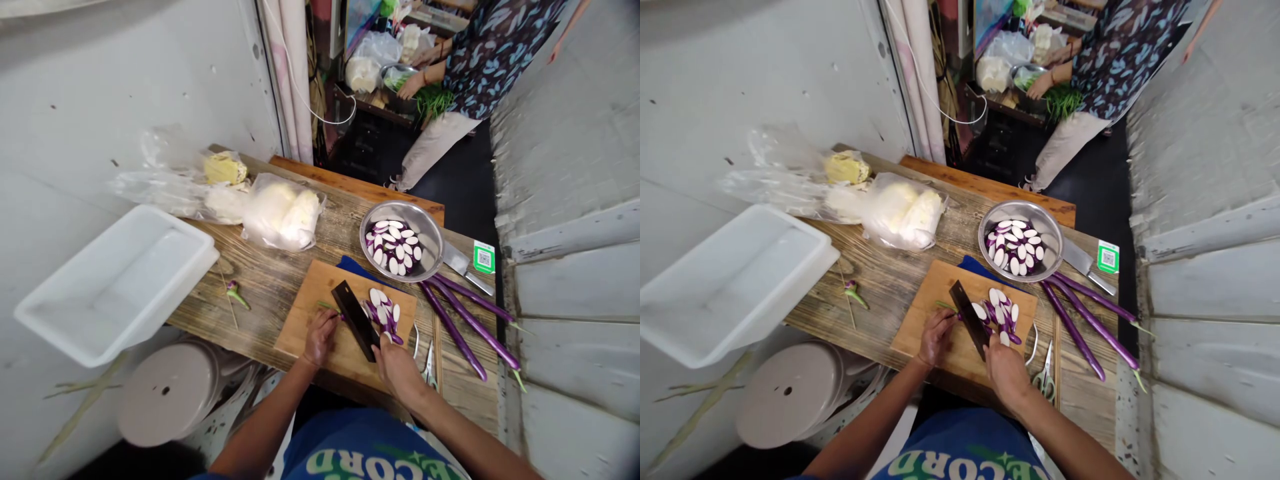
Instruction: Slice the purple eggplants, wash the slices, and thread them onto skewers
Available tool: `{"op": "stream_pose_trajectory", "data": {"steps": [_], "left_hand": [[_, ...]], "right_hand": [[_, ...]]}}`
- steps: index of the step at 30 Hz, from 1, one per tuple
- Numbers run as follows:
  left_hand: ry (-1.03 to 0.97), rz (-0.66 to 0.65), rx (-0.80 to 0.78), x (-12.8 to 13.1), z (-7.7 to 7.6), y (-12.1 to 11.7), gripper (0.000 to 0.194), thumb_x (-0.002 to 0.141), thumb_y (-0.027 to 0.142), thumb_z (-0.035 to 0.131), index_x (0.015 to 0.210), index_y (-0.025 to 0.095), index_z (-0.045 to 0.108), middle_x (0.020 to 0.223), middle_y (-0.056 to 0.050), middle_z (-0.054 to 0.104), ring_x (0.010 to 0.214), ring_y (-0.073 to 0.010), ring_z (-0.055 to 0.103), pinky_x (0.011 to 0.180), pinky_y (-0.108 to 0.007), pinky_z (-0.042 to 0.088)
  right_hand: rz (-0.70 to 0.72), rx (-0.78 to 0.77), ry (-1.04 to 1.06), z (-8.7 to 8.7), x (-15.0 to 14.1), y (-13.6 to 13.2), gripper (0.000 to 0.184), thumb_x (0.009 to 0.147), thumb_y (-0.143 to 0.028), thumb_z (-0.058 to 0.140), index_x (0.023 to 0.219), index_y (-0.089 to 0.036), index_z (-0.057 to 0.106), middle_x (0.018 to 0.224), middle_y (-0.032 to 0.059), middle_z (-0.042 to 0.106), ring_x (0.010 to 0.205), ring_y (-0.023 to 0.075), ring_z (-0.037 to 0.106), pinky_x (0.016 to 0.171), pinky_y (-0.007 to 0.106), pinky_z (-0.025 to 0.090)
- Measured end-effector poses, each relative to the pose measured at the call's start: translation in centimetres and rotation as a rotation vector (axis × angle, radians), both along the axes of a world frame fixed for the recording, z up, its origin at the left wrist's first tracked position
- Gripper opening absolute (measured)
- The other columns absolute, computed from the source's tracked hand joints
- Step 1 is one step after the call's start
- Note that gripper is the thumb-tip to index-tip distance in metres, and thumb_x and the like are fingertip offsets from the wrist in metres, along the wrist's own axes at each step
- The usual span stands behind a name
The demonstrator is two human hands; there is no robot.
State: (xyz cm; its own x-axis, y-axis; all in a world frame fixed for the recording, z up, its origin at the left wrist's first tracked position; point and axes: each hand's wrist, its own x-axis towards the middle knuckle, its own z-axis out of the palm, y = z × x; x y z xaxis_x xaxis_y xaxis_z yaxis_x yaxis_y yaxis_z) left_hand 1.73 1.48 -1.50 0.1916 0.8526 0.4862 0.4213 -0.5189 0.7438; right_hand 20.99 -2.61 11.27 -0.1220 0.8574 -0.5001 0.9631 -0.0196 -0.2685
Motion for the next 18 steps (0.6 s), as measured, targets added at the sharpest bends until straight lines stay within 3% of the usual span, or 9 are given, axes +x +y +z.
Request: {"op": "stream_pose_trajectory", "data": {"steps": [6,18], "left_hand": [[0.012,0.022,-0.014,0.04,-0.60,-0.01,0.019,0.087,0.015,0.050,0.098,0.019,0.064,0.101,-0.008,0.062,0.096,-0.0187,0.056,0.082,-0.038,0.047],[-0.019,-0.004,-0.037,-0.03,-0.36,-0.08,0.021,0.088,0.015,0.046,0.097,0.019,0.065,0.103,-0.008,0.062,0.098,-0.0194,0.055,0.085,-0.040,0.045]], "right_hand": [[0.016,0.036,-0.008,-0.77,0.12,-1.07,0.025,0.093,-0.021,0.030,0.104,-0.009,0.048,0.075,0.0129,0.068,0.067,0.0205,0.067,0.055,0.025,0.040],[0.030,-0.020,0.020,0.21,0.12,-0.81,0.023,0.093,-0.020,0.032,0.100,-0.008,0.050,0.076,0.0150,0.068,0.069,0.0219,0.067,0.056,0.026,0.039]]}}
